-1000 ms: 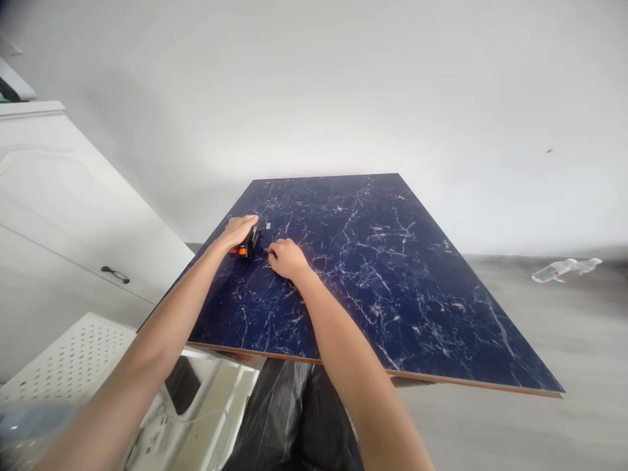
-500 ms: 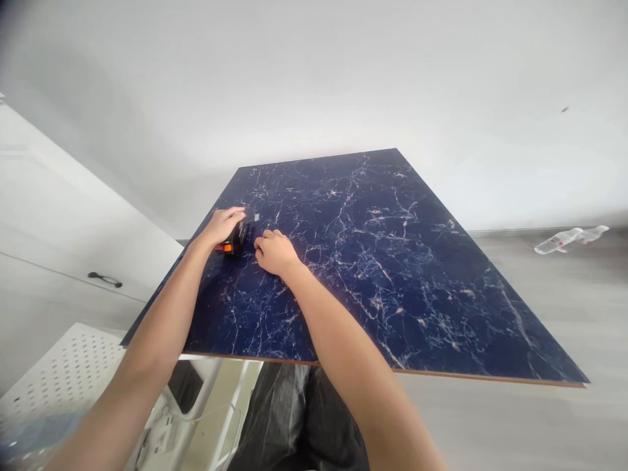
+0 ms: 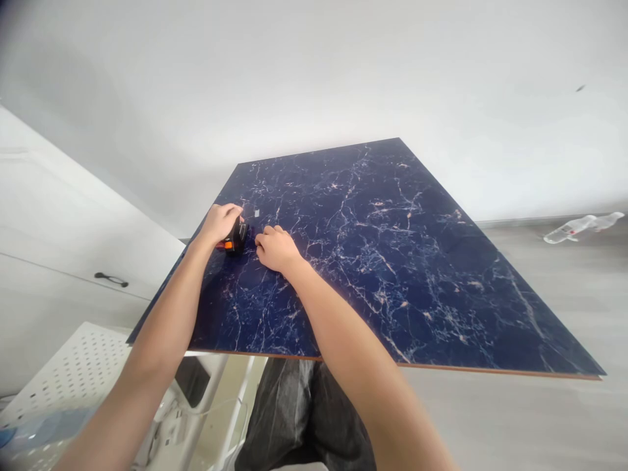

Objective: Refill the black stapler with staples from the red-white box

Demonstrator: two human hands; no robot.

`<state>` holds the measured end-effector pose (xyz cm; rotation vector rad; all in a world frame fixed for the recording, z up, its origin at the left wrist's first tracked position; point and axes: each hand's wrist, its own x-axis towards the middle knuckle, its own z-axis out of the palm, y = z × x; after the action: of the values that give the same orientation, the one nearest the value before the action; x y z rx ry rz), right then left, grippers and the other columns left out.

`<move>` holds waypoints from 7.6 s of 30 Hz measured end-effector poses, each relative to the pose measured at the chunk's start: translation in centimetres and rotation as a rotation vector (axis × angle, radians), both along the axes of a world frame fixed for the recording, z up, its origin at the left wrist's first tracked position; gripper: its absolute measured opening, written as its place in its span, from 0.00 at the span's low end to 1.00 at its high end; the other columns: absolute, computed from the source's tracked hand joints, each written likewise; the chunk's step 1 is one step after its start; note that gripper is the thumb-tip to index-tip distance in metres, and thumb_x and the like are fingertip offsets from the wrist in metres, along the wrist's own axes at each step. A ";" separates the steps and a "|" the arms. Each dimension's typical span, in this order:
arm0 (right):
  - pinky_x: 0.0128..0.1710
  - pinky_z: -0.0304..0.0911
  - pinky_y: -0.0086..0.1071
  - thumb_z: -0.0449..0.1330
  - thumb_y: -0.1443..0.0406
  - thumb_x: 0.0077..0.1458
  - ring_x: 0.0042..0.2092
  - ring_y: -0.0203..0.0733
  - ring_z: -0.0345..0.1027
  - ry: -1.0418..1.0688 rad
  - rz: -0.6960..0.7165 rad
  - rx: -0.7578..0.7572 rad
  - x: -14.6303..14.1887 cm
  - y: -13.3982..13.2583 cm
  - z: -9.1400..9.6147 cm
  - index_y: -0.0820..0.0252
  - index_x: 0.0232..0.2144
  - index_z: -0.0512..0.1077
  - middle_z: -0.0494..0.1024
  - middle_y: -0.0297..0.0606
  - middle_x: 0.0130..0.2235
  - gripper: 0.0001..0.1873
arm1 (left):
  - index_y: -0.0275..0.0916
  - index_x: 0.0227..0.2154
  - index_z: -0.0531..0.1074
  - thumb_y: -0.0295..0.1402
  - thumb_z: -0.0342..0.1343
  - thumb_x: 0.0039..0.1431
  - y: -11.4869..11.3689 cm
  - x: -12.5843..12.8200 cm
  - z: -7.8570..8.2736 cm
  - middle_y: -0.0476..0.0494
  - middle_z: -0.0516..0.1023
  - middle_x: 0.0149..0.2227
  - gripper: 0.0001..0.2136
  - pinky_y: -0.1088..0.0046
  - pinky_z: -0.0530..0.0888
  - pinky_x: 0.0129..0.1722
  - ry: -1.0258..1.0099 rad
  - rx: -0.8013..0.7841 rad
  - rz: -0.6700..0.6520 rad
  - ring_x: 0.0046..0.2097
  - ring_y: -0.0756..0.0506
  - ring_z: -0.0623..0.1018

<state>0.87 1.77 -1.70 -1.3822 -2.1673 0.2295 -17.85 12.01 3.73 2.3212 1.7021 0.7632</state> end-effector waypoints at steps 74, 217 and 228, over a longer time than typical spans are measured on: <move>0.53 0.64 0.40 0.51 0.63 0.69 0.52 0.51 0.66 -0.053 -0.099 0.030 -1.4 1.9 0.6 0.60 0.54 0.73 0.74 0.48 0.51 0.17 | 0.44 0.58 0.70 0.33 0.55 0.63 -3.2 1.2 -0.4 0.41 0.77 0.58 0.20 0.63 0.70 0.59 0.106 0.161 0.190 0.58 0.38 0.76; 0.56 0.57 0.47 0.53 0.57 0.65 0.56 0.57 0.63 -0.101 -0.185 -0.010 -4.2 7.6 0.8 0.58 0.57 0.71 0.76 0.48 0.54 0.23 | 0.45 0.69 0.60 0.51 0.58 0.57 -2.0 -7.8 0.8 0.39 0.74 0.62 0.38 0.64 0.74 0.52 0.085 -0.215 -0.004 0.59 0.33 0.77; 0.56 0.59 0.46 0.52 0.64 0.63 0.55 0.56 0.63 -0.103 -0.190 0.005 -4.3 7.5 0.7 0.59 0.57 0.72 0.75 0.47 0.54 0.22 | 0.42 0.54 0.76 0.38 0.55 0.58 -0.3 -6.3 -1.8 0.42 0.76 0.58 0.22 0.64 0.71 0.60 -0.008 -0.005 -0.078 0.59 0.39 0.76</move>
<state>-3.38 9.28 -1.05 -1.6174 -2.0981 0.0830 -24.20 11.73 1.93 2.3627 1.5975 0.7516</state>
